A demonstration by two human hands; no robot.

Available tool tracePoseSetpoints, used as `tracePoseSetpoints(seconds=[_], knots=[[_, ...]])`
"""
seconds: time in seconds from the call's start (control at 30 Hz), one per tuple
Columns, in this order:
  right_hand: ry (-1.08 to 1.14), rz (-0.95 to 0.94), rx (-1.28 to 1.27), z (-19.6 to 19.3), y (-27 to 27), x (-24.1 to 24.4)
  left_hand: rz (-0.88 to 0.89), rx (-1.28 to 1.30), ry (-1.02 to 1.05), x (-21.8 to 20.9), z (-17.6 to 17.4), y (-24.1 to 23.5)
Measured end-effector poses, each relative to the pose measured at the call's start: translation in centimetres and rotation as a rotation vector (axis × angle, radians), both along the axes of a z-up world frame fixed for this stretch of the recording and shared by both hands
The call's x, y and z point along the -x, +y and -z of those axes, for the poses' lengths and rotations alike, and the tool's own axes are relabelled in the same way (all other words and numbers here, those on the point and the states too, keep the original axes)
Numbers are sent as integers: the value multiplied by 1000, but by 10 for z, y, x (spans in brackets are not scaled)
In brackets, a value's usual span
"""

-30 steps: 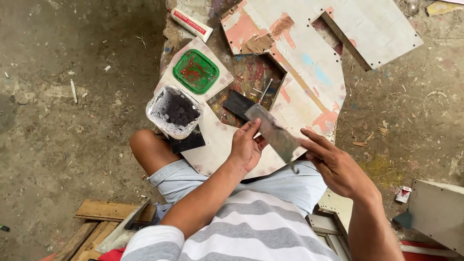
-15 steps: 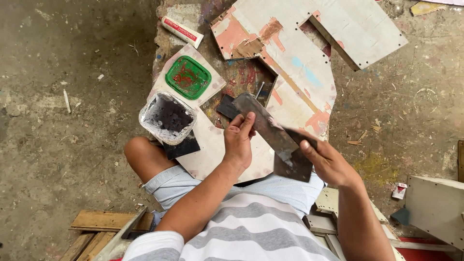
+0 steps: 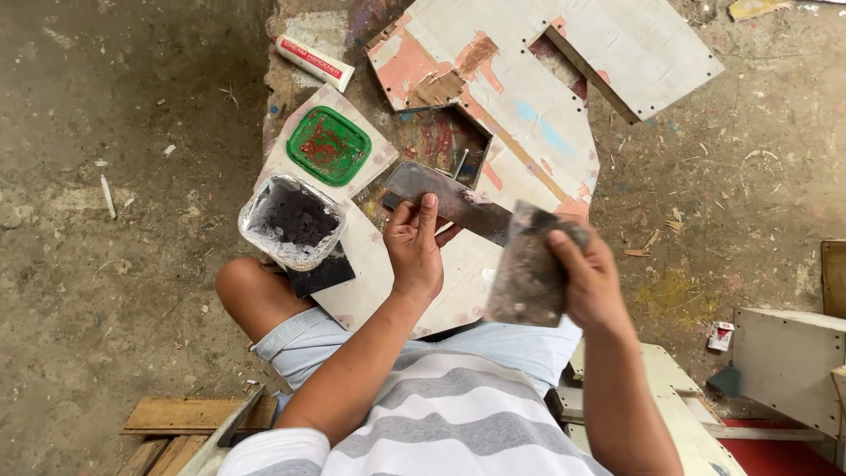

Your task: Applying and smoothing filler material on the edges of a sign using a putty knife

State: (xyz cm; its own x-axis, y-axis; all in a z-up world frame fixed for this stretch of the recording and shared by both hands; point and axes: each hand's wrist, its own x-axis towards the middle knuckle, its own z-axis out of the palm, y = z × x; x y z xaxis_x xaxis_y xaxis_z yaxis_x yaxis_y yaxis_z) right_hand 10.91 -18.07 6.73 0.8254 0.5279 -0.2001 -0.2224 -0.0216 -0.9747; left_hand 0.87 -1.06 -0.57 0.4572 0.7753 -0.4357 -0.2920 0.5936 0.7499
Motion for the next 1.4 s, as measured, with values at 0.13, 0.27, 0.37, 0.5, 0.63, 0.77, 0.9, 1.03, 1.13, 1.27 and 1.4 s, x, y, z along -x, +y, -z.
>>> tracePoseSetpoints(seconds=[0.13,0.27,0.37,0.5,0.63,0.77,0.9,1.03,1.13,1.27,1.4], knots=[[29,18,-24,31,-1,-1,4,-31,-10,-1,-14,-3],[52,55,-1,30,2,2,50,-70,-26,-2,-30,-7],[144,79,-12,25,2,5,81,-142,-67,-10,-11,-21],[325,92,-17,37,-6,2,159,-501,-35,5,-6,-19],[484,117,-60,37,-5,4,211,-700,-54,14,-43,-8],[638,183,-192,-52,30,19,487,-752,-125,23,-6,-3],[584,321,-273,-33,2,-24,538,34,-28,24,39,22],[324,-15,-238,-9,-19,-70,758,356,-188,44,121,55],[109,-94,-39,-11,22,-92,752,513,-323,52,153,60],[-479,-407,436,1,84,-118,760,585,-376,55,200,63],[-508,-572,801,7,158,-123,790,636,-378,56,213,65]])
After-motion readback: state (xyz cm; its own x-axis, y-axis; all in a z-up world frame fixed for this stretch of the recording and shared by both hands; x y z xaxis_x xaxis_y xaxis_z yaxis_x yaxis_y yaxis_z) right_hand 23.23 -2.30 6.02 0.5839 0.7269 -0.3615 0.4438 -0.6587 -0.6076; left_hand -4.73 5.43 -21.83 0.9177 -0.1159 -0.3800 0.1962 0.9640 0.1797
